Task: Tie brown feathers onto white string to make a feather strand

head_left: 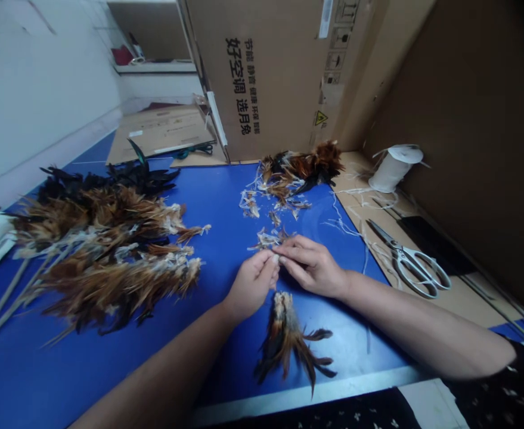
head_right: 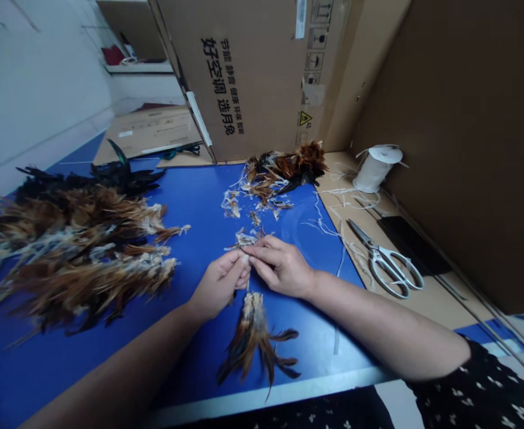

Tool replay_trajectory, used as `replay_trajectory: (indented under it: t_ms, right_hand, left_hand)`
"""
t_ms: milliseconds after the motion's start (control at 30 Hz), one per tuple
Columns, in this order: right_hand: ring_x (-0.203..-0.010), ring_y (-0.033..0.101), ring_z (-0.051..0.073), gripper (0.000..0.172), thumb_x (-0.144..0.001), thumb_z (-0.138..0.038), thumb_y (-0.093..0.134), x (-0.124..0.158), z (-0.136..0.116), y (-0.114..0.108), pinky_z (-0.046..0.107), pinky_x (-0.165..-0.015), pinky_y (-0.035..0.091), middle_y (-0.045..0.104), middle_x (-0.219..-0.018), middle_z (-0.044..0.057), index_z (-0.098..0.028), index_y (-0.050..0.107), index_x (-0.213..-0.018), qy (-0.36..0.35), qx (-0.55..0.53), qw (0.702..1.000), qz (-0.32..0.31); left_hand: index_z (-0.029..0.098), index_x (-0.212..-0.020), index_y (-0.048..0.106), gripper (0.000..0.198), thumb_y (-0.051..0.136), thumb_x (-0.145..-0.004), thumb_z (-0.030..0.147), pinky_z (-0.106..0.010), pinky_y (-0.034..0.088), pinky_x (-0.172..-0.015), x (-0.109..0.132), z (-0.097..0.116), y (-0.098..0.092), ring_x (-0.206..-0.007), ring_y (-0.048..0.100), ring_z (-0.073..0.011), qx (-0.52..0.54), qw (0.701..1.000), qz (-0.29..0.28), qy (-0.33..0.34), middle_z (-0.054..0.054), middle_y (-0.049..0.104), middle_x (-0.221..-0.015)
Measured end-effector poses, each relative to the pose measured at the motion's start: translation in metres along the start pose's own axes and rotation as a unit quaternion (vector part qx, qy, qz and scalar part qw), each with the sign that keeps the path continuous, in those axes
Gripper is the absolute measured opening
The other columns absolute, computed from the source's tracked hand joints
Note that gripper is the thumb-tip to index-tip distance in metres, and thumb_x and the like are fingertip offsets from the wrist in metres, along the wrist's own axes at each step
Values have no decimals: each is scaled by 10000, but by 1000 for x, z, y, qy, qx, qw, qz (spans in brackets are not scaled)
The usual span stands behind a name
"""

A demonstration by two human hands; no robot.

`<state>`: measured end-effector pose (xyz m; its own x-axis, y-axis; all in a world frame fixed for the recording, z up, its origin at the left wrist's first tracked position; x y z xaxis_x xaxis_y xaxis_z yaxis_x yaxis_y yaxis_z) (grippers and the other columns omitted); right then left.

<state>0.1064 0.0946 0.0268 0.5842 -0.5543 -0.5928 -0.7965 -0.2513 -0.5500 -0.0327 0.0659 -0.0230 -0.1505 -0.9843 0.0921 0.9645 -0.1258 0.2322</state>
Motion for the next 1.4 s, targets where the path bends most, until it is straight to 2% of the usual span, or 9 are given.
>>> replay_trajectory:
  t_ms: [300, 533, 667, 767, 833, 900, 1033, 1133, 1400]
  right_hand:
    - [-920, 682, 193, 149, -1008, -183, 542, -5, -2, -5, 323, -843, 590, 704, -953, 95, -201, 688, -981, 3, -7, 1000, -19]
    - [-832, 636, 171, 165, -922, -85, 512, -2, -1, -1, 254, -695, 499, 670, -962, 69, -209, 603, -979, 10, 121, 988, -95]
    - [-767, 612, 167, 149, -909, -92, 525, -3, 2, -1, 254, -618, 439, 665, -921, 59, -203, 616, -949, 33, 143, 983, -113]
    - [-777, 620, 172, 140, -917, -82, 534, -3, 4, 1, 262, -665, 477, 659, -887, 58, -196, 616, -908, 50, 99, 988, -102]
    - [-815, 638, 179, 117, -958, -119, 549, -4, 3, 1, 281, -738, 518, 667, -884, 61, -191, 634, -925, 56, 50, 995, -68]
    - [-869, 659, 188, 108, -1005, -185, 558, -5, 2, -3, 312, -817, 544, 690, -913, 68, -188, 666, -1016, 66, 6, 998, -9]
    - [-909, 682, 196, 152, -1027, -241, 574, -8, 0, -11, 346, -851, 558, 722, -969, 80, -193, 693, -1109, 80, -17, 995, 60]
    - [-895, 683, 197, 107, -1006, -231, 615, -8, -2, -11, 354, -839, 568, 727, -947, 77, -197, 709, -1043, 69, -23, 996, 58]
    - [-908, 689, 187, 157, -962, -215, 682, -2, -2, -2, 327, -791, 596, 707, -989, 91, -199, 740, -1107, 17, 8, 998, 60]
  left_hand:
    - [160, -774, 572, 416, 679, -917, 536, -227, 324, -545, 3, -1, 1, -575, 399, -88, -17, 999, -10, -34, 31, 454, -654]
    - [166, -808, 586, 414, 636, -931, 557, -232, 325, -522, 6, -4, 2, -560, 415, -103, -53, 996, -8, -65, 13, 510, -676]
    - [182, -874, 675, 241, 632, -946, 407, -289, 454, -659, 5, 6, 0, -678, 551, -170, -214, 976, 1, 42, -45, 628, -770]
    - [193, -877, 709, 167, 593, -948, 289, -372, 481, -884, 7, 18, 2, -889, 628, -241, -334, 930, -2, 153, -100, 699, -898]
    - [194, -854, 696, 181, 568, -957, 271, -387, 468, -913, 7, 23, 1, -903, 621, -243, -359, 916, -1, 179, -97, 693, -889]
    - [188, -826, 657, 220, 554, -979, 309, -344, 473, -797, 6, 22, -3, -772, 579, -198, -320, 935, 8, 151, -59, 636, -790]
    - [166, -932, 642, 281, 573, -994, 431, -244, 356, -544, 3, 8, -6, -553, 422, -102, -83, 996, 22, 18, 21, 496, -688]
    - [153, -921, 639, 290, 627, -972, 438, -220, 304, -512, 4, 5, -3, -534, 403, -77, 11, 1000, 28, 0, 32, 480, -674]
    - [156, -779, 584, 359, 668, -948, 461, -212, 278, -494, 2, 0, -4, -499, 395, -64, 39, 998, 40, -10, 37, 478, -594]
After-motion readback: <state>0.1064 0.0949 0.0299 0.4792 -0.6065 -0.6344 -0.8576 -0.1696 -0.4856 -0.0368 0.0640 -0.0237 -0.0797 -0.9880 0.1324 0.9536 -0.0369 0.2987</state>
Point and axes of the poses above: each hand's wrist, its own x-axis away from the middle knuckle, its own y-axis out of the palm, z = x × y, the point moved 6 cm from there along -x, towards the middle knuckle
